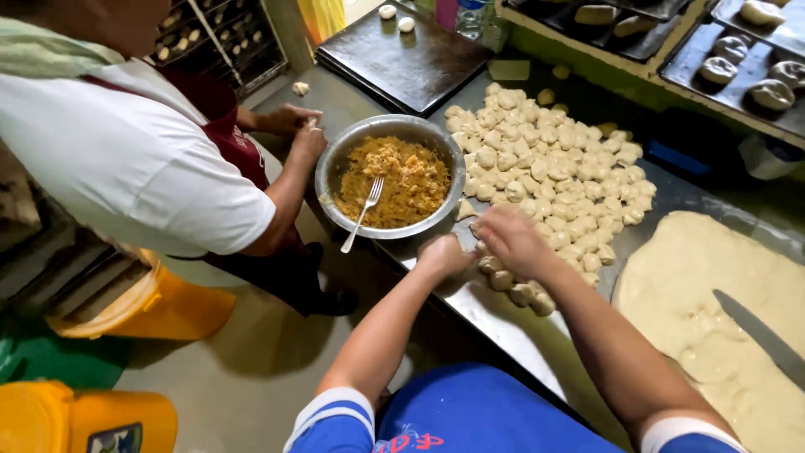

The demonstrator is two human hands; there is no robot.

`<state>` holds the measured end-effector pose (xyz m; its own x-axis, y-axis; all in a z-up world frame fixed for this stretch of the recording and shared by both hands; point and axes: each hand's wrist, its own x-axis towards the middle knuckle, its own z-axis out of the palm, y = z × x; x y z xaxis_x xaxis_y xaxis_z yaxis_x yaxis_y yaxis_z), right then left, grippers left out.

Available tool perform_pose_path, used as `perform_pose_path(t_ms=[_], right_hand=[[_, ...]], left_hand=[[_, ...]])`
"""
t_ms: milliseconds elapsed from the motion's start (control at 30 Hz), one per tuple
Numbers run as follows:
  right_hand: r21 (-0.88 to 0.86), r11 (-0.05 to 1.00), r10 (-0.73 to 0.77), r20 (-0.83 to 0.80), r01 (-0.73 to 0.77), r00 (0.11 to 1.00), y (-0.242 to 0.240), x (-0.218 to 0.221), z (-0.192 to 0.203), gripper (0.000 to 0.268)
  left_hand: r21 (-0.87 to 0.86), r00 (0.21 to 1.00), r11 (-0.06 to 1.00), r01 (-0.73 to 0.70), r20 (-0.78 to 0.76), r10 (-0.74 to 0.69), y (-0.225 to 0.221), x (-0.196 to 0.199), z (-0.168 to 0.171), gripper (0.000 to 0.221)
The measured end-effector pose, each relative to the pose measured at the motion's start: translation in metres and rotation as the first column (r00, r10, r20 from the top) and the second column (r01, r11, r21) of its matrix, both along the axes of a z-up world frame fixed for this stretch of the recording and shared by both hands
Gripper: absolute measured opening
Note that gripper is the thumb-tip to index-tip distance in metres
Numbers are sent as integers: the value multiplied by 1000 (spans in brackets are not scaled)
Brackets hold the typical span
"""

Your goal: Portioning and shaping dough into small balls on a bakery work table

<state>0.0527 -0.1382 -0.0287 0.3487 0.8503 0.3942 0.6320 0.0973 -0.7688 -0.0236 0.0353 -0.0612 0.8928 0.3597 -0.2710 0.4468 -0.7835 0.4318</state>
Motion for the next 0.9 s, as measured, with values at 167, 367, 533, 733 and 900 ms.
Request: perform_pose_path(t_ms=[167, 367, 533, 733, 900], right_hand=[[-504, 793, -225, 280, 342, 933, 13, -47, 37, 47], [-368, 622, -719, 81, 691, 690, 5, -49, -14, 30], [-714, 521, -601, 83, 468, 795, 32, -57, 29, 61], [-756, 653, -128, -57, 41, 990, 12, -53, 50, 58], [-333, 935, -79, 137, 121, 987, 12, -17, 62, 21]], left_hand=[[-406, 945, 854, 327, 125, -302, 6, -18, 34, 111], [-535, 948, 789, 302, 255, -190, 16, -38, 15, 40], [10, 963, 968, 251, 103, -250, -32, -16, 7, 28], [262, 970, 934, 241, -24, -244, -22, 0, -34, 32], [29, 991, 998, 51, -128, -47, -13, -27, 67, 58]])
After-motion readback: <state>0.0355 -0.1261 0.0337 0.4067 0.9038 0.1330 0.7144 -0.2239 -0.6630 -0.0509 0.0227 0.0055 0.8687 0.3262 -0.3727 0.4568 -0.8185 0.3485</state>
